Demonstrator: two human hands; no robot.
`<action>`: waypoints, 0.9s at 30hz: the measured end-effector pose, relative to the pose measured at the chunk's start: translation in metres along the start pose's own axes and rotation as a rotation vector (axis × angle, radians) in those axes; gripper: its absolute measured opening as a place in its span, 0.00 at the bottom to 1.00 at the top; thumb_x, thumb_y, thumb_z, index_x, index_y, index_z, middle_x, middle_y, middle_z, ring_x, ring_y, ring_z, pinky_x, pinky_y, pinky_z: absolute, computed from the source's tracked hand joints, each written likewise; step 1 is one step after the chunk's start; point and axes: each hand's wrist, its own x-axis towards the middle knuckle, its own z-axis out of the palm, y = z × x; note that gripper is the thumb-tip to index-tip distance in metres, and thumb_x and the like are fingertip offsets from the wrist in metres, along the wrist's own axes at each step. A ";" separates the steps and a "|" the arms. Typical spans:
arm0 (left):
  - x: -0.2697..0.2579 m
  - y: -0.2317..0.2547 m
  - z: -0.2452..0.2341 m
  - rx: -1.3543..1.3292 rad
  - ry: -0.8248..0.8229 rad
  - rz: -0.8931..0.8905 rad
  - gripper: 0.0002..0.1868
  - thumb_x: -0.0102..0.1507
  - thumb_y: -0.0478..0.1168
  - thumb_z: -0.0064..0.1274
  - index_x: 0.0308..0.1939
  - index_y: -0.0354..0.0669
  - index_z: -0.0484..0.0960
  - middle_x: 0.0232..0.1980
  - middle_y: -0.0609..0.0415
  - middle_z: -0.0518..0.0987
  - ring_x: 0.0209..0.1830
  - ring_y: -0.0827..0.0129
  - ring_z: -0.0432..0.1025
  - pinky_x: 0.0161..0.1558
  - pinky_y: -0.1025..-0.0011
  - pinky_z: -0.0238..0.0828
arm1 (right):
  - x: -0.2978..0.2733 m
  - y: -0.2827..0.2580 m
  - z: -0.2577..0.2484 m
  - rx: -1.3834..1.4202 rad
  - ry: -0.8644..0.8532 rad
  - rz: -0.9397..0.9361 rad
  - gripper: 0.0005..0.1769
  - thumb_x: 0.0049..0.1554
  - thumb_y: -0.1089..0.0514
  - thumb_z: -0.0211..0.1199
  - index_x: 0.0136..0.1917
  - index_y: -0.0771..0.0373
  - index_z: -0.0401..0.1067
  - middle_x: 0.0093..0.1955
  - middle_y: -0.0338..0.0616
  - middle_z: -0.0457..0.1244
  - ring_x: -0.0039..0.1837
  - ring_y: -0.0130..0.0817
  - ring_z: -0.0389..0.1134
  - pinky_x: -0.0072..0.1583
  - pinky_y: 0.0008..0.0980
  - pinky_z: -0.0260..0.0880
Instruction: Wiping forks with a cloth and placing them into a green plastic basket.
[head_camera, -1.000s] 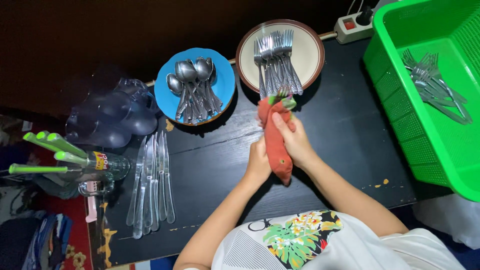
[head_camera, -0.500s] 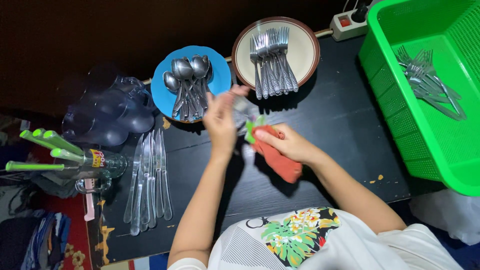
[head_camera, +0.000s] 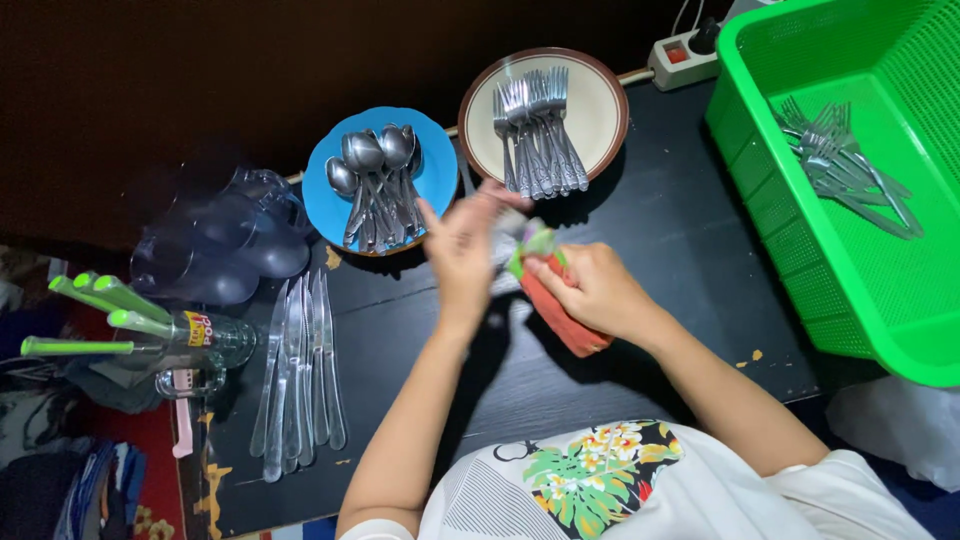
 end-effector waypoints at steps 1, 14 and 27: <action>-0.005 0.000 0.007 0.026 -0.045 0.023 0.22 0.75 0.50 0.40 0.43 0.40 0.87 0.44 0.57 0.87 0.59 0.69 0.79 0.79 0.47 0.10 | 0.001 -0.002 -0.002 0.065 0.071 0.053 0.22 0.65 0.44 0.58 0.42 0.65 0.77 0.32 0.48 0.65 0.34 0.36 0.68 0.39 0.39 0.66; 0.168 -0.110 0.051 -0.304 0.088 -0.024 0.22 0.77 0.48 0.44 0.45 0.34 0.86 0.37 0.58 0.78 0.37 0.77 0.68 0.42 0.74 0.64 | -0.099 0.012 -0.076 0.304 0.113 0.342 0.17 0.64 0.50 0.57 0.45 0.64 0.78 0.30 0.35 0.66 0.33 0.22 0.65 0.38 0.29 0.68; 0.163 -0.131 0.089 0.547 0.125 0.226 0.16 0.69 0.41 0.51 0.59 0.42 0.81 0.60 0.41 0.77 0.60 0.46 0.70 0.63 0.55 0.63 | -0.153 0.120 -0.275 0.334 0.625 0.418 0.18 0.75 0.46 0.49 0.61 0.61 0.69 0.47 0.40 0.65 0.45 0.29 0.66 0.46 0.30 0.67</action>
